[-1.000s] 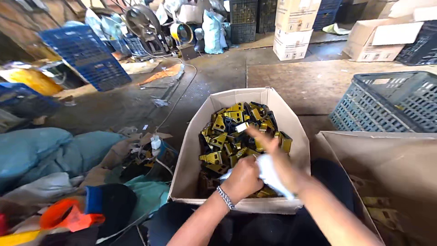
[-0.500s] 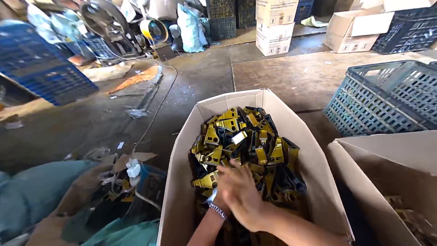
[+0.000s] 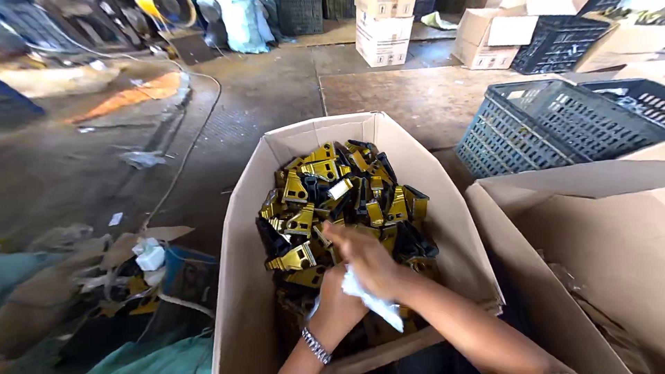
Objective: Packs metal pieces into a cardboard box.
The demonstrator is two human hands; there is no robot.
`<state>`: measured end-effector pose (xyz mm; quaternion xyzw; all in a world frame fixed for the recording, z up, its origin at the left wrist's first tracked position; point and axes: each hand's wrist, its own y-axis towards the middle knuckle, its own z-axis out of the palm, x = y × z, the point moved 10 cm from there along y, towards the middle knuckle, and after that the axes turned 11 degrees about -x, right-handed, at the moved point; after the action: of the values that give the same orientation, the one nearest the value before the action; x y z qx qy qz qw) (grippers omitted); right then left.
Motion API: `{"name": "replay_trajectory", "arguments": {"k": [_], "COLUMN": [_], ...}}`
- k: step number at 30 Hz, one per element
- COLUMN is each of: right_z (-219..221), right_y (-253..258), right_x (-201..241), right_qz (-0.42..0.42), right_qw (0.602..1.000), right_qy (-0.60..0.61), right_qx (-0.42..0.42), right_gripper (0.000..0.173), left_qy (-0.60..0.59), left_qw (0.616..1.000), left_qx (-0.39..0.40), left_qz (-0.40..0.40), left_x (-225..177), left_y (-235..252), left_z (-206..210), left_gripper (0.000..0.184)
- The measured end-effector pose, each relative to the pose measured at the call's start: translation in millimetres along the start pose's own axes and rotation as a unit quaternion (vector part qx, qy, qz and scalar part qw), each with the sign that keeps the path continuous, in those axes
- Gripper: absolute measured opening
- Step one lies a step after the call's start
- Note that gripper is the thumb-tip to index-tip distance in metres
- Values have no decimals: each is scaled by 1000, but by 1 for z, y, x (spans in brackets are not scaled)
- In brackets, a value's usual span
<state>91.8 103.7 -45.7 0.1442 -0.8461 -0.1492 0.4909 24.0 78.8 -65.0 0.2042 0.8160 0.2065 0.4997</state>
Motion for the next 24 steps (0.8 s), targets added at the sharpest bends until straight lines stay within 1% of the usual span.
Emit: {"name": "replay_trajectory", "arguments": {"k": [1, 2, 3, 4, 5, 6, 7, 8, 9, 10, 11, 12, 13, 14, 15, 16, 17, 18, 20, 22, 24], "right_z": [-10, -15, -11, -6, -1, -1, -15, -44, -85, -130, -169, -195, -204, -202, -194, -190, -189, -190, -192, -194, -193], "right_y": [3, -1, -13, -28, -44, -56, -57, -47, -32, -18, -7, -1, 1, 1, 4, 9, 17, 25, 35, 47, 69], "right_x": [-20, -27, -16, 8, 29, 40, 39, 29, 9, -20, -57, -97, -134, -160, -174, -181, -186, -188, -194, -202, -211], "right_qz": [47, 61, 36, -26, -100, -153, -165, -146, -103, -31, 67, 193, 306, 381, 420, 436, 437, 433, 430, 428, 416], "right_qw": [998, 996, 998, 999, 994, 987, 986, 989, 989, 980, 962, 938, 906, 877, 851, 831, 822, 818, 814, 814, 817], "right_qy": [35, 46, 34, 2, -31, -45, -35, -33, -83, -159, -231, -268, -283, -291, -316, -345, -365, -378, -389, -391, -398], "right_qx": [-22, -40, -33, -22, -8, 9, 13, -16, -72, -120, -130, -104, -68, -37, -10, 13, 23, 29, 36, 38, 38], "right_gripper": [65, 65, 64, 61, 63, 61, 55, 54, 57, 62, 70, 82, 90, 87, 76, 69, 65, 64, 62, 63, 63], "left_qy": [-37, -66, -90, -98, -80, -24, 36, 90, 143, 202, 273, 345, 403, 433, 436, 426, 410, 395, 380, 390, 405], "left_qw": [999, 998, 996, 993, 989, 989, 997, 995, 986, 972, 952, 926, 893, 855, 820, 800, 800, 810, 819, 809, 803], "left_qx": [-7, -15, -2, 29, 85, 113, 73, 5, -58, -109, -140, -133, -92, -29, 29, 58, 44, 9, -39, -50, -60], "left_qz": [1, 4, -21, -55, -91, -92, -19, 48, 70, 52, 8, -72, -178, -285, -369, -418, -436, -434, -428, -438, -432], "left_x": [-9, -15, -15, -10, -5, -2, -5, -10, -11, -7, 6, 32, 67, 105, 139, 164, 182, 193, 197, 194, 198], "left_y": [-3, -5, -10, -14, -21, -27, -21, -10, 3, 15, 26, 34, 37, 31, 18, 4, -5, -7, -7, -2, 14], "left_z": [-2, -4, -3, 0, 3, 4, -6, -28, -61, -100, -138, -170, -193, -203, -204, -198, -195, -196, -199, -199, -198], "left_gripper": [35, 36, 35, 36, 40, 43, 39, 39, 45, 51, 53, 56, 62, 71, 79, 82, 79, 73, 69, 70, 70]}}
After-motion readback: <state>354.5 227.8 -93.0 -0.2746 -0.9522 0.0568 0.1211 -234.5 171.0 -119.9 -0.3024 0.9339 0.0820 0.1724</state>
